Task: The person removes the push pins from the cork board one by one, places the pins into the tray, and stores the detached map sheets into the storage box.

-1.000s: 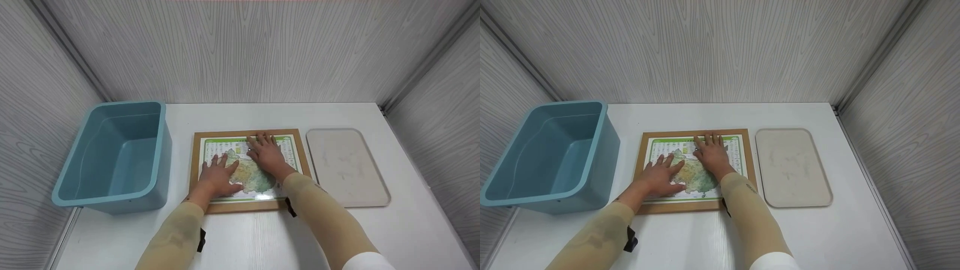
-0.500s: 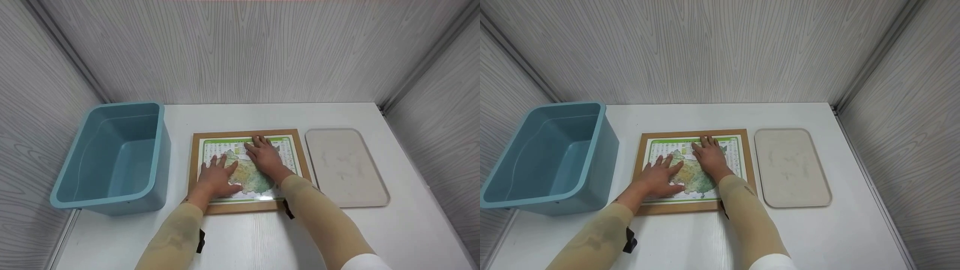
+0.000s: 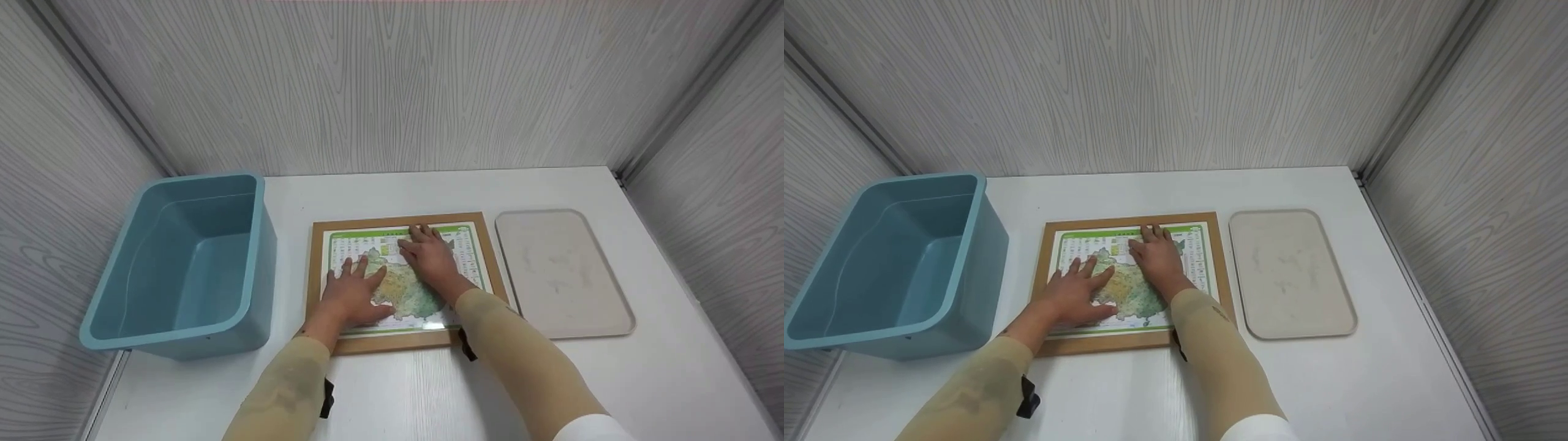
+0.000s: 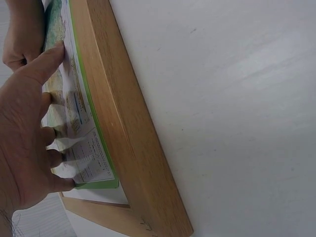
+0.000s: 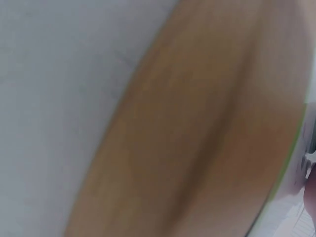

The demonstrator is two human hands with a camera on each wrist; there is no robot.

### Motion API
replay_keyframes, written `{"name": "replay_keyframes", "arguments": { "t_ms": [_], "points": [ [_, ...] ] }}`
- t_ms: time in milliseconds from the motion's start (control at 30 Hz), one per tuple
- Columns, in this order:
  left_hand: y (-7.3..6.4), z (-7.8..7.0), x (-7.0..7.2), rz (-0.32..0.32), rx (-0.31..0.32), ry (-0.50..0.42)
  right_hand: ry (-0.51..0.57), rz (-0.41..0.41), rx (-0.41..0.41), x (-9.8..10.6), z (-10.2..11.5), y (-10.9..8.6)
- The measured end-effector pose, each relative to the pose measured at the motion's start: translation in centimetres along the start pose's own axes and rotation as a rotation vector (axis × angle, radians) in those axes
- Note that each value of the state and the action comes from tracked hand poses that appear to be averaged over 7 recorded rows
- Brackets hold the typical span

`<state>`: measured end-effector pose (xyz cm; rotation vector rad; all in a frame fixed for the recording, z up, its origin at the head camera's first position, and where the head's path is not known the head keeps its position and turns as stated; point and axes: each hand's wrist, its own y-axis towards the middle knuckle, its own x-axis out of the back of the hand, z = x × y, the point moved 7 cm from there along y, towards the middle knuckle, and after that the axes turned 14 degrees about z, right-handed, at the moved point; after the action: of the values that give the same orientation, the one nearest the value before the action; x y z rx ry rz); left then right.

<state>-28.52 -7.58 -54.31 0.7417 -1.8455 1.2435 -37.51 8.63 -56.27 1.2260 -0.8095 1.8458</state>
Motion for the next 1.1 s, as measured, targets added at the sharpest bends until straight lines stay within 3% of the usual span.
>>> {"name": "replay_keyframes", "arguments": {
  "t_ms": [500, 800, 1100],
  "points": [
    [-0.04, 0.14, -0.04, 0.005, 0.005, -0.006, 0.029, -0.043, 0.005, -0.28, -0.06, 0.13],
    [0.16, 0.24, -0.10, 0.016, 0.008, 0.014, 0.009, -0.124, 0.050, 0.14, 0.36, -0.15],
    [0.12, 0.24, -0.11, 0.016, 0.003, 0.007, 0.015, -0.124, 0.046, 0.11, 0.26, -0.17]
  ]
}}
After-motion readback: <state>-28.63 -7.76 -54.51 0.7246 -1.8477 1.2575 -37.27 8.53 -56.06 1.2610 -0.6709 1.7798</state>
